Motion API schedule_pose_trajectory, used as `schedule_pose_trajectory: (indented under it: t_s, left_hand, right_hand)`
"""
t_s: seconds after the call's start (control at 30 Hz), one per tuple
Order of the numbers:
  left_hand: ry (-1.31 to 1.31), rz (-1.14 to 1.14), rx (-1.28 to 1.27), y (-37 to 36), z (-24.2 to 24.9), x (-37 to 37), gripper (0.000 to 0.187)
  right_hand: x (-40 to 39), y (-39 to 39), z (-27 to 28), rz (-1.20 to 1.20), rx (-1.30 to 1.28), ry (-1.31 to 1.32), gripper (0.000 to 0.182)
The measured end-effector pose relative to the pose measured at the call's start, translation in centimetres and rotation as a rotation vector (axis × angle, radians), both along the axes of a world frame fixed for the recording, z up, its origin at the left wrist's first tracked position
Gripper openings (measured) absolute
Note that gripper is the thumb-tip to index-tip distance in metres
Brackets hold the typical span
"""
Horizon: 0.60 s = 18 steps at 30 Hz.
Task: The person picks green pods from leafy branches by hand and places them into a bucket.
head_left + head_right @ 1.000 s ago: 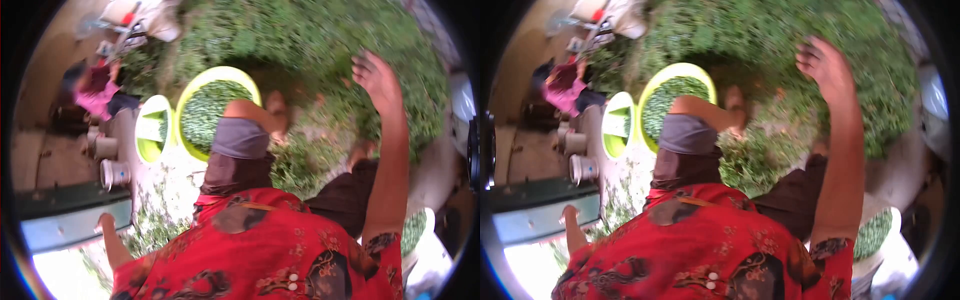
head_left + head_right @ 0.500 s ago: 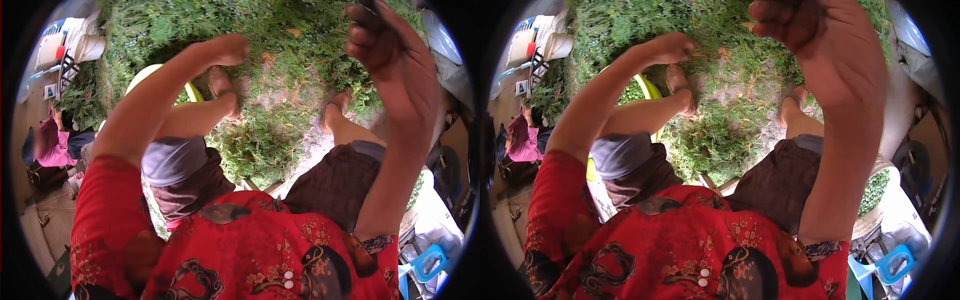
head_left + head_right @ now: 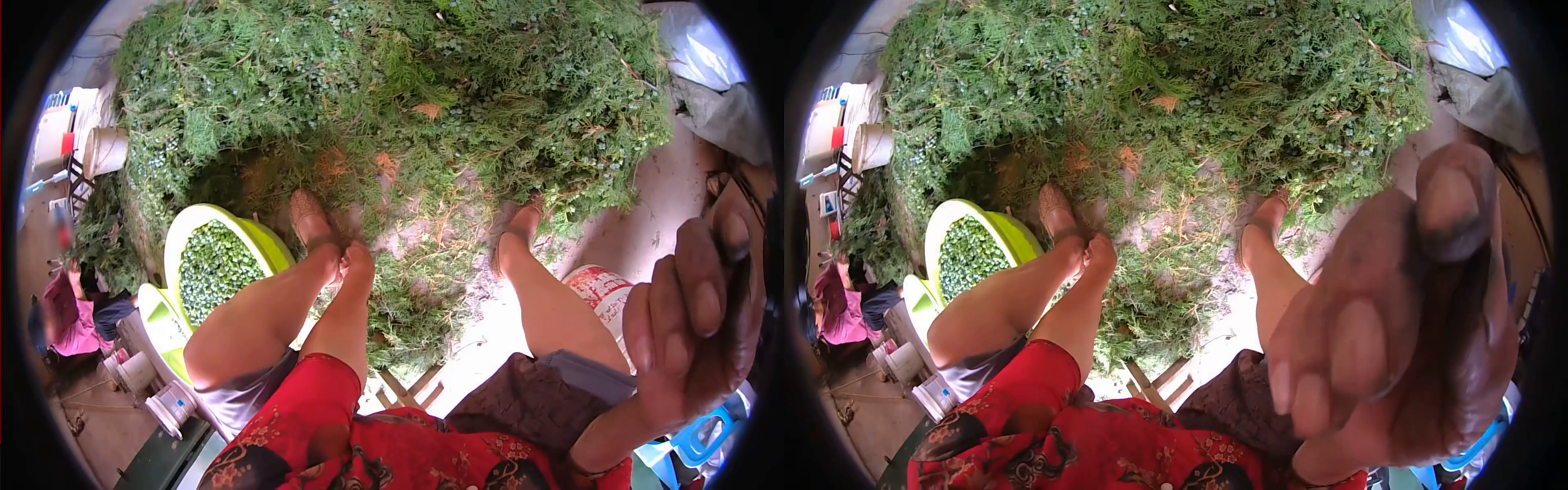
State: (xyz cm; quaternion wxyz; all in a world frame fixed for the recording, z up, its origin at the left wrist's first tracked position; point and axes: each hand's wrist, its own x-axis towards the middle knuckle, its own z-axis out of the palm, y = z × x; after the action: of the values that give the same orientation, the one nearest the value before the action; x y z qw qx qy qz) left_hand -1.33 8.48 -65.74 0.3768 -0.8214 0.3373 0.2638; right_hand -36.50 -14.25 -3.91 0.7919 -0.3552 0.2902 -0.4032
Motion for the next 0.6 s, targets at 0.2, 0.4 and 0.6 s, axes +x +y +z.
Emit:
schedule_pose_trajectory:
  t_s: [0.2,0.4,0.6]
  left_hand:
    - [0.258,0.005,-0.296,-9.0,20.5,-4.7,0.02]
    - [0.307,0.134,-0.554,-6.8,18.3,-4.9,0.033]
    - [0.255,0.027,-0.325,-8.0,19.3,-5.1,0.029]
  right_hand:
    - [0.6,0.2,0.0,-0.031,-0.003,-0.053,0.024]
    - [2.4,1.0,0.4,-0.137,0.038,-0.023,0.025]
    - [3.1,1.1,0.5,-0.351,0.156,-0.162,0.017]
